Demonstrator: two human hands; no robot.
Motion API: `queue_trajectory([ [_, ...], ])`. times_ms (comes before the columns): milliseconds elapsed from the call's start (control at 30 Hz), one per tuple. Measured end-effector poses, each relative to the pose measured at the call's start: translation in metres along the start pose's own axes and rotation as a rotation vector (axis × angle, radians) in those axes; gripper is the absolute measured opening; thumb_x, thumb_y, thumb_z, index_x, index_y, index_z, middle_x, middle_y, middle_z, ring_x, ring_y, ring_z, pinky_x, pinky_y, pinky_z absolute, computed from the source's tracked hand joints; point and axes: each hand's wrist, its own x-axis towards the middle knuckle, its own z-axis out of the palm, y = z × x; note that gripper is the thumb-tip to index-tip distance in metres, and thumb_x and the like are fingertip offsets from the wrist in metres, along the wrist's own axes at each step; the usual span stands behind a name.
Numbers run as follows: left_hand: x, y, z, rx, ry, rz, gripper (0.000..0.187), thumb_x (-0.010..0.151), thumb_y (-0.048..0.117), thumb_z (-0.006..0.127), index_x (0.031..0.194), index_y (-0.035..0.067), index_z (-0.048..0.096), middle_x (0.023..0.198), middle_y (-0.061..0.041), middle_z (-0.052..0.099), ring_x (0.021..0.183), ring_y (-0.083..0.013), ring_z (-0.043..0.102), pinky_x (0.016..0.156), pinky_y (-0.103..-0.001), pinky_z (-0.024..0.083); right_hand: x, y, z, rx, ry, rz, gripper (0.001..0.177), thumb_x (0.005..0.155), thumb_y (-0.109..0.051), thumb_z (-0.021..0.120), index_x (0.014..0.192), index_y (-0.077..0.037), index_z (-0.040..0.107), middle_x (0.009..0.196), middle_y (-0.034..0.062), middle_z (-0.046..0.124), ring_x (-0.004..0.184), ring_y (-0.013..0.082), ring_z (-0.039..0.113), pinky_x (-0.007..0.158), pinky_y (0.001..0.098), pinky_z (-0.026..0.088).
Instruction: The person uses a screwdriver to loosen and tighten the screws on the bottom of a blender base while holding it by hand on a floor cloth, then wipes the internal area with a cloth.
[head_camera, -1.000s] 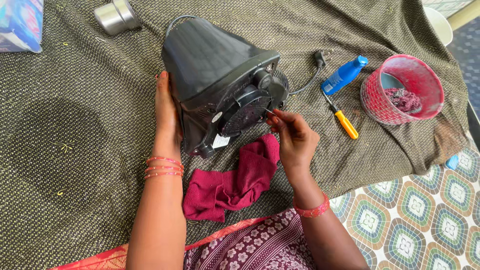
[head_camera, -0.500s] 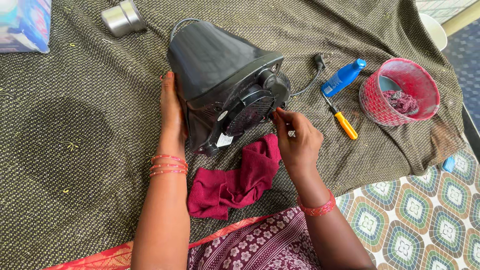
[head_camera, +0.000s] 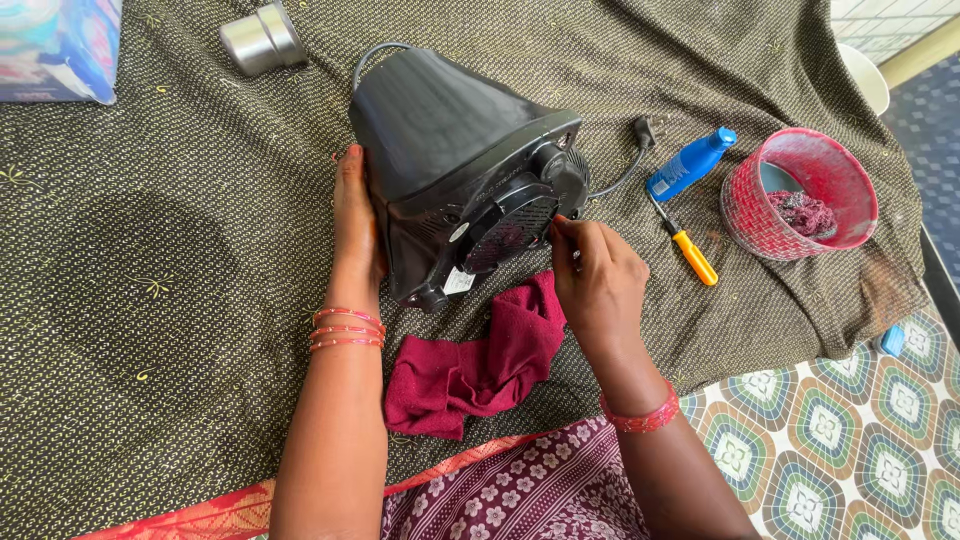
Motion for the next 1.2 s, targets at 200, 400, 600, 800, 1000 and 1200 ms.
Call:
queue_trajectory([
  [200,0.004,-0.005,-0.003,-0.019,-0.013,0.014,0.069,0.099,0.056,0.050,0.146,0.005,0.047,0.144,-0.011,0.056,0.129,-0.0246,0.056,0.110,-0.038,0.045,0.009,-0.003,-0.003,-0.023,-0.051,-0.014,0.012,0.095,-0.010,0.077,0.096,-0.002,0.067,0.083,0.0120,0.070,0.071,0.0303,0.069,0.062,0.0405,0.053],
  [400,0.003,-0.005,-0.003,0.013,0.028,0.008,0.069,0.099,0.054,0.050,0.149,0.008,0.043,0.148,-0.009,0.053,0.134,-0.0226,0.053,0.112,-0.037,0.043,-0.001,0.008,0.013,0.245,-0.074,0.281,0.011,0.097,-0.009,0.074,0.098,0.000,0.069,0.086,0.0106,0.076,0.076,0.0186,0.076,0.066,0.0306,0.058],
  [600,0.002,-0.002,-0.001,-0.014,0.015,-0.014,0.071,0.099,0.055,0.049,0.149,0.006,0.043,0.149,-0.010,0.053,0.133,-0.0243,0.054,0.112,-0.038,0.043,-0.014,0.031,0.038,0.769,-0.050,0.541,0.011,0.100,-0.005,0.068,0.100,0.005,0.066,0.090,0.0098,0.076,0.080,0.0129,0.074,0.072,0.0269,0.061],
  [800,0.002,-0.003,0.000,-0.016,0.022,0.004,0.070,0.100,0.053,0.050,0.151,0.006,0.040,0.152,-0.008,0.050,0.136,-0.0221,0.052,0.114,-0.036,0.041,-0.025,0.045,0.053,1.125,-0.037,0.641,0.011,0.101,-0.005,0.066,0.107,0.004,0.065,0.098,0.0122,0.075,0.086,0.0158,0.074,0.079,0.0294,0.062],
  [1000,-0.001,0.000,0.004,-0.081,-0.011,-0.015,0.067,0.101,0.051,0.048,0.149,0.004,0.044,0.147,-0.011,0.056,0.129,-0.0240,0.058,0.111,-0.037,0.046,-0.029,0.058,0.054,1.225,-0.058,0.667,0.012,0.102,-0.004,0.063,0.111,0.004,0.066,0.100,0.0126,0.075,0.087,0.0159,0.072,0.081,0.0295,0.060],
  [1200,0.000,0.000,0.004,-0.095,-0.032,-0.002,0.067,0.102,0.050,0.048,0.150,0.003,0.044,0.149,-0.010,0.054,0.131,-0.0239,0.057,0.112,-0.037,0.045,-0.028,0.054,0.044,1.111,-0.019,0.599,0.011,0.102,-0.004,0.066,0.109,0.004,0.067,0.098,0.0118,0.075,0.087,0.0148,0.073,0.080,0.0284,0.061],
])
